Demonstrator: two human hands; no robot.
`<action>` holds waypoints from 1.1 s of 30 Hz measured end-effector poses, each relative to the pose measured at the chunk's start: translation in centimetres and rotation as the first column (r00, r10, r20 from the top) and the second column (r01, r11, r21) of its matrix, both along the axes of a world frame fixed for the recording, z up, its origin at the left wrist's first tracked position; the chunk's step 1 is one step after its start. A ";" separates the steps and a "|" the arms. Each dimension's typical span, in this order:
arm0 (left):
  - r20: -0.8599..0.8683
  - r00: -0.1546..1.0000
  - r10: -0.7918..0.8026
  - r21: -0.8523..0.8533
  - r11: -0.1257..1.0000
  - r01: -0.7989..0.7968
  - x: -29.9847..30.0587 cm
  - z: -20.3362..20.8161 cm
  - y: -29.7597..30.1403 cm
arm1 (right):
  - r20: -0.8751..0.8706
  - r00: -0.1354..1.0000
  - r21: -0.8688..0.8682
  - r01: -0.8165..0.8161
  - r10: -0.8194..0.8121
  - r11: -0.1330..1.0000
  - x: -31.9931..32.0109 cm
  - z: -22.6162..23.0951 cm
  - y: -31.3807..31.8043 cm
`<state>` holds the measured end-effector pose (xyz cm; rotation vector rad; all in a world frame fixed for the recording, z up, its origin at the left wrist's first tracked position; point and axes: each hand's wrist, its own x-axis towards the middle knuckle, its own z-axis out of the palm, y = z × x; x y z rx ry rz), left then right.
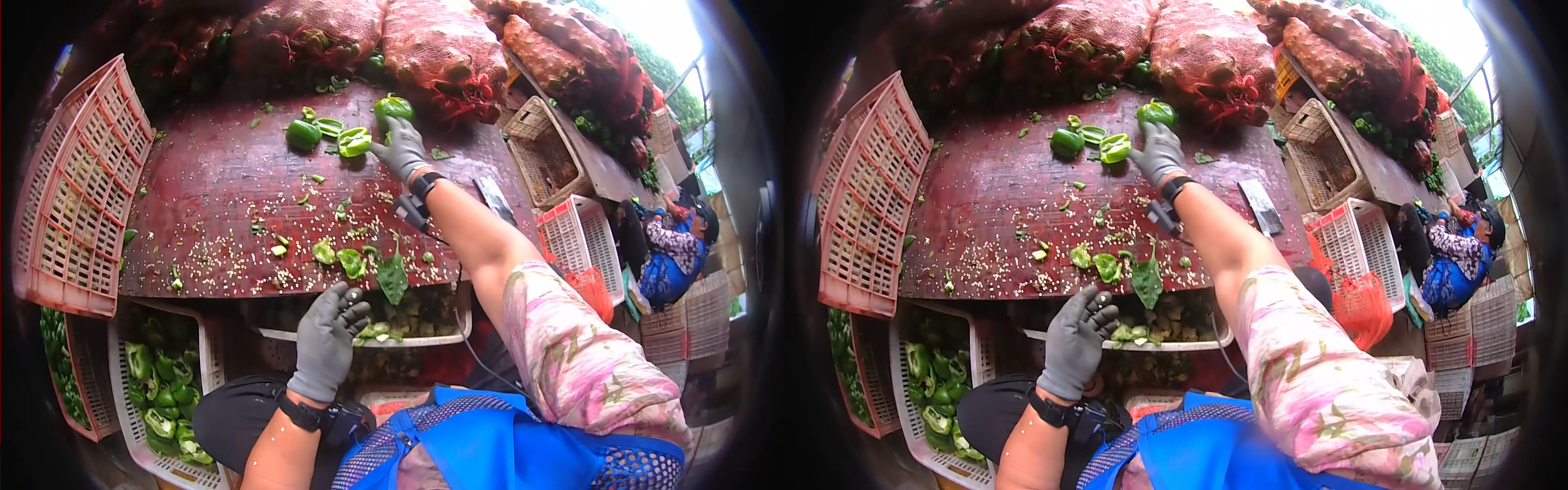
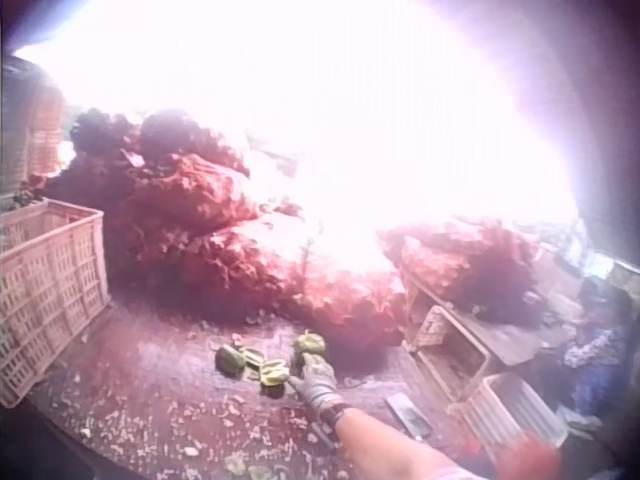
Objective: Cleaning and cutting green peppers for processing.
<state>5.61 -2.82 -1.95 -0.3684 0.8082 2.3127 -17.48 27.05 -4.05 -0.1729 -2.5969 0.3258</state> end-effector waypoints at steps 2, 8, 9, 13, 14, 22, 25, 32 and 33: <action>-0.096 0.995 -0.039 -0.049 0.998 0.034 -0.3 0.7 0.0 | 0.276 0.958 0.001 0.084 -0.081 0.996 0.4 -1.4 2.0; -0.367 0.930 0.004 -0.305 0.944 -0.125 -2.8 0.4 -0.4 | 0.030 0.887 -0.948 -0.120 0.460 0.294 4.3 1.0 -1.4; -0.409 0.912 0.030 -0.370 0.908 -0.196 -3.3 0.0 -0.7 | -0.014 0.819 -0.981 -0.122 0.573 0.150 6.4 2.5 -3.5; -0.696 0.718 -0.029 -0.452 0.794 -0.406 -5.1 0.9 -0.5 | -0.081 0.590 -0.996 -0.029 0.803 -0.079 13.3 5.7 -7.9; -0.763 0.632 -0.134 -0.487 0.763 -0.425 -5.5 0.7 -1.2 | -0.063 0.564 -0.997 0.004 0.823 -0.079 14.7 6.5 -8.8; -0.785 0.228 -0.576 -0.500 0.370 -0.783 -3.4 2.4 -2.1 | -0.167 0.863 -0.872 0.096 0.476 -0.480 20.1 5.7 -15.5; -0.908 0.397 -0.133 -0.400 0.554 -0.730 -1.5 0.1 -1.7 | -0.203 0.820 -0.953 -0.040 0.535 -0.299 19.8 6.1 -16.4; -0.507 0.764 0.400 -0.266 0.770 -0.580 -2.2 1.3 -3.6 | -0.281 0.674 -0.953 -0.280 0.683 -0.116 16.5 7.1 -17.7; -0.652 0.675 0.345 -0.303 0.698 -0.649 -2.7 2.2 -3.9 | -0.266 0.645 -0.949 -0.304 0.717 -0.079 16.3 7.6 -18.4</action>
